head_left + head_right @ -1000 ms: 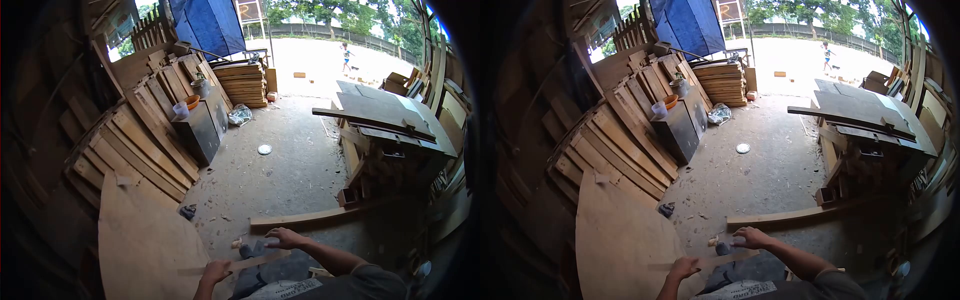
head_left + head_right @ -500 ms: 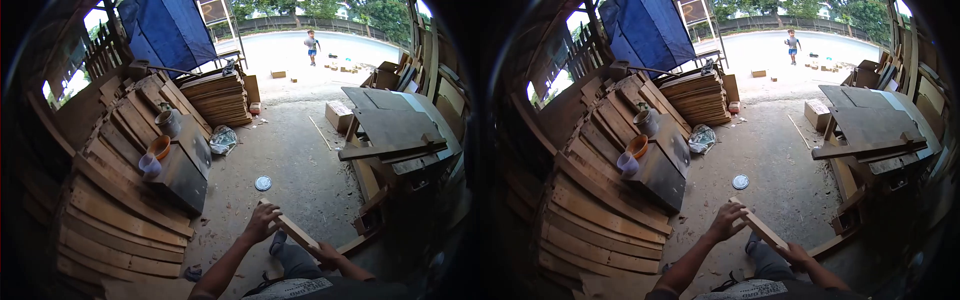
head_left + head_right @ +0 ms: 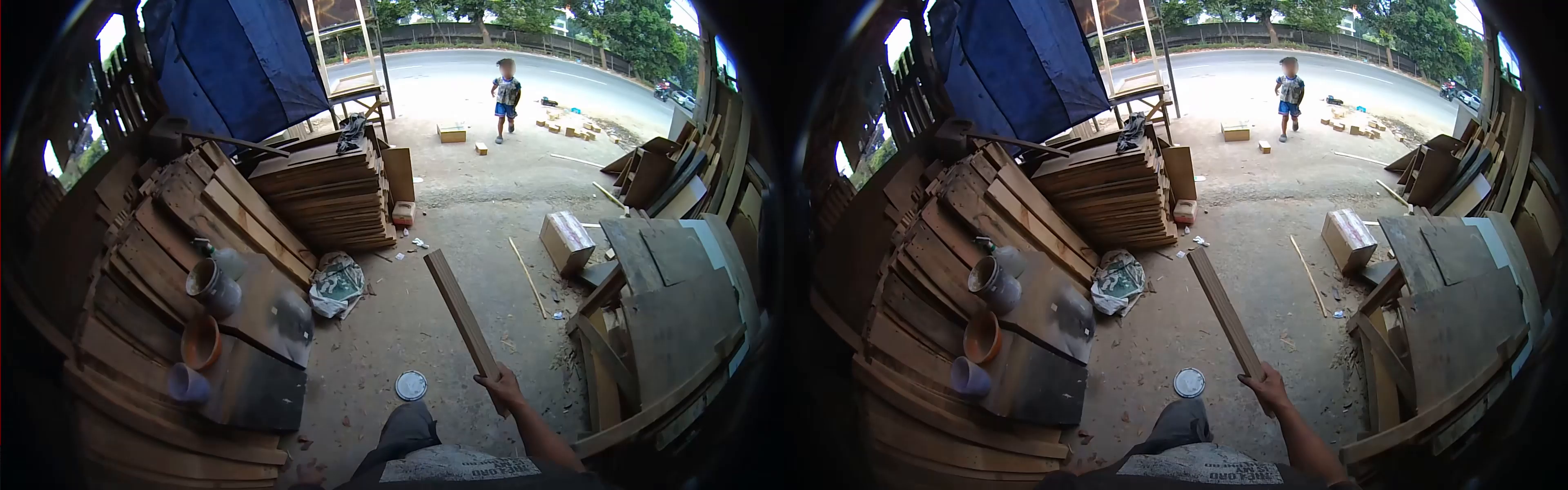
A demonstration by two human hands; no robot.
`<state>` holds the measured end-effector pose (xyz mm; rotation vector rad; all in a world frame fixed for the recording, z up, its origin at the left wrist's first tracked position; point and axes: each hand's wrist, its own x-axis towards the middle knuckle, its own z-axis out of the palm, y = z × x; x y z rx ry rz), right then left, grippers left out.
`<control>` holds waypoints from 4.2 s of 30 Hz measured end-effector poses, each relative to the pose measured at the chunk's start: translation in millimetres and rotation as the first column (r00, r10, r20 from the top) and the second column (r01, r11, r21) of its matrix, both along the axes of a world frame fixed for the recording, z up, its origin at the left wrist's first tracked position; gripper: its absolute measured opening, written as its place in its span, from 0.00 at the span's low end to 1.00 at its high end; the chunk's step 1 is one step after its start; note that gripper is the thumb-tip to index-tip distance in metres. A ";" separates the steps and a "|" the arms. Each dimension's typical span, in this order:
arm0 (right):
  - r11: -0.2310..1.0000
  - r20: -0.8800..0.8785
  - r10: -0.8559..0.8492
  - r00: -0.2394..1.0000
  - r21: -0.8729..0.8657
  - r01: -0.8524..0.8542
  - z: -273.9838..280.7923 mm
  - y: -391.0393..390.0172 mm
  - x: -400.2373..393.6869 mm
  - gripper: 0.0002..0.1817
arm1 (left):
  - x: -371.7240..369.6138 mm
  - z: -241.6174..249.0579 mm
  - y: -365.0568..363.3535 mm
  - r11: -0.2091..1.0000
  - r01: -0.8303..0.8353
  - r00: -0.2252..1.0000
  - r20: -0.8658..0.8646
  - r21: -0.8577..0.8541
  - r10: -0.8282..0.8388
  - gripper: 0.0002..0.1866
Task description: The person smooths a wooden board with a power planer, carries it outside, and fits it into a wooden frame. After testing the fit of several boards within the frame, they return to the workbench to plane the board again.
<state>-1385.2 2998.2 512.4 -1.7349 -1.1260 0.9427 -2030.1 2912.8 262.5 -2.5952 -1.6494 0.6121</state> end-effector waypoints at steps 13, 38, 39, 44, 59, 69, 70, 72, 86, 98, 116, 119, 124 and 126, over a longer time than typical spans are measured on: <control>0.730 0.240 0.362 0.901 -0.674 -0.113 -197.9 244.4 273.3 0.34 | 381.0 183.8 751.5 0.791 -0.394 0.355 0.716 -0.468 0.601 0.22; 0.909 -0.272 0.124 0.954 -0.355 -0.219 68.6 1437.6 555.8 0.34 | 779.7 242.4 1602.7 0.607 -0.196 0.051 0.610 -0.771 0.791 0.18; 0.899 -0.321 0.110 0.941 -0.372 -0.232 72.5 1469.4 551.0 0.34 | 789.9 256.2 1638.9 0.591 -0.204 0.047 0.595 -0.780 0.802 0.18; 0.871 -0.411 0.077 0.908 -0.415 -0.262 157.6 1630.1 562.2 0.35 | 854.3 351.6 1819.6 0.691 -0.131 0.089 0.686 -0.711 0.723 0.19; 0.824 -0.448 0.210 0.869 -0.396 -0.404 150.0 2117.2 635.9 0.29 | 833.3 359.3 2239.2 0.533 -0.428 -0.238 0.660 -0.730 0.712 0.19; 0.855 -0.240 0.349 0.906 -0.314 -0.413 193.2 2433.7 607.3 0.29 | 781.1 371.4 2449.1 0.333 -0.604 -0.543 0.680 -0.724 0.492 0.21; 0.859 -0.247 0.347 0.905 -0.305 -0.412 192.9 2459.8 601.1 0.28 | 776.7 377.8 2488.1 0.352 -0.624 -0.523 0.708 -0.697 0.475 0.22; 0.865 -0.249 0.325 0.912 -0.313 -0.393 185.4 2511.0 588.5 0.28 | 765.7 388.7 2572.2 0.400 -0.643 -0.509 0.754 -0.654 0.415 0.24; 0.865 -0.273 0.280 0.921 -0.344 -0.365 192.2 2745.9 531.7 0.24 | 720.8 404.0 2917.5 -0.066 -0.904 -0.320 0.566 -0.423 0.759 0.60; 0.774 -0.214 0.591 0.778 -0.122 -0.621 199.4 2966.0 499.8 0.20 | 741.2 409.7 2959.4 0.337 -0.724 -0.671 0.728 -0.602 -0.141 0.50; -0.082 0.104 0.991 -0.086 -0.044 -0.996 222.6 3030.2 251.0 0.34 | 764.7 369.9 2902.8 0.098 -0.851 -0.481 0.841 -0.516 0.249 0.22; -0.155 0.250 0.949 -0.191 -0.157 -0.976 202.0 3001.7 207.8 0.35 | 781.5 372.6 2861.0 0.042 -0.829 -0.543 0.821 -0.558 0.179 0.19; -0.156 0.243 0.947 -0.212 -0.230 -0.961 189.3 2968.8 182.8 0.35 | 799.9 387.9 2839.6 0.051 -0.826 -0.539 0.813 -0.562 0.219 0.19; -0.153 0.237 0.950 -0.205 -0.220 -0.963 181.3 2960.0 179.3 0.35 | 808.7 390.2 2835.4 0.080 -0.818 -0.540 0.809 -0.569 0.233 0.19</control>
